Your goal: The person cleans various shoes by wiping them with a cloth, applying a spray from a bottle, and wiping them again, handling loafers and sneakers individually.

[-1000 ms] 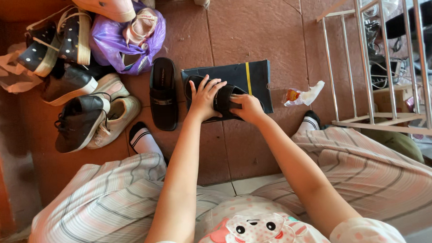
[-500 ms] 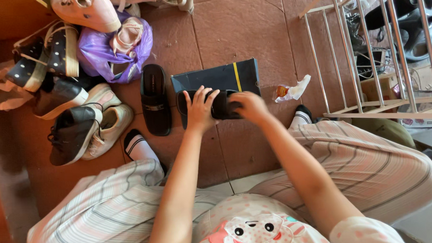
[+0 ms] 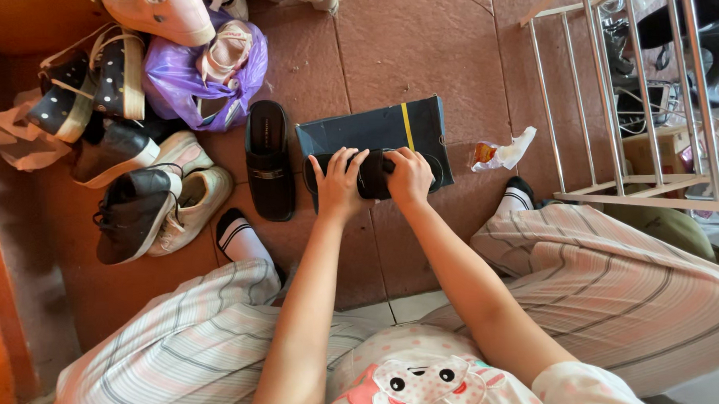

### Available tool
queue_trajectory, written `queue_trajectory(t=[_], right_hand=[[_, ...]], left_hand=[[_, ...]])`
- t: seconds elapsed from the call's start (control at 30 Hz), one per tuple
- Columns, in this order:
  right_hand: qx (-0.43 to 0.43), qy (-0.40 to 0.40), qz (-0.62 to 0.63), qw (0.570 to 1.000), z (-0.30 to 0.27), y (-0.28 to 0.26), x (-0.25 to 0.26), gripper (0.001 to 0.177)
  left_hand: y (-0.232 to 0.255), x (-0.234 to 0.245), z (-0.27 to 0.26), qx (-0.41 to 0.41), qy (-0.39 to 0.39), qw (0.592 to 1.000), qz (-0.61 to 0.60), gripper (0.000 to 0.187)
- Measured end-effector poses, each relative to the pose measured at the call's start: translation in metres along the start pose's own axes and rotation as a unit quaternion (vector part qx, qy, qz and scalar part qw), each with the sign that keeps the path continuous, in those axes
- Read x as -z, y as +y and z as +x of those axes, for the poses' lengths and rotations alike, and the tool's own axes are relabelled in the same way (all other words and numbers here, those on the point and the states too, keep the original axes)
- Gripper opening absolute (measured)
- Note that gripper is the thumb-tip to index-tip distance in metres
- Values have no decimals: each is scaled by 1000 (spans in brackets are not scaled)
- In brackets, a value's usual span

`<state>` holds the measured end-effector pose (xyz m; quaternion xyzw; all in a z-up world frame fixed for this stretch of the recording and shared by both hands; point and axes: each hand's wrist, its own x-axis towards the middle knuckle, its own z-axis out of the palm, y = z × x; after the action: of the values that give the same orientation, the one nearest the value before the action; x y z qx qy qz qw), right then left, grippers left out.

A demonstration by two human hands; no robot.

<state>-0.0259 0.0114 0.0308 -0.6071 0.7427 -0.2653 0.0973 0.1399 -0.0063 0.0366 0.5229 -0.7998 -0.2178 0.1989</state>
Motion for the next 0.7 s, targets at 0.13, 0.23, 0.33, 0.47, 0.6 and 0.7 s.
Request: queue_trajectory(t=[0.13,0.23,0.33,0.47,0.6,0.7], right_hand=[[-3,14,7,1000,-1,0,6,26],[-20,14,19,1000,2,3,17,28],[-22,-20,20,999,9,10,31,36],[-41,-35,30,998,15,15,41,37],[-23,-25,49,998,26,28,49,37],[108,-78,91,987,43,41,54,40]], left_hand=[[4,2,1,-17,4,1000,25,101],[8,2,1,-34,34,998,36,98],[12,5,1,-25,48,999,9,98],[18,14,6,-33,60,998,11,98],[14,24,7,-30,72,997,21,98],[4,22,5,-13,100,995,12,99]])
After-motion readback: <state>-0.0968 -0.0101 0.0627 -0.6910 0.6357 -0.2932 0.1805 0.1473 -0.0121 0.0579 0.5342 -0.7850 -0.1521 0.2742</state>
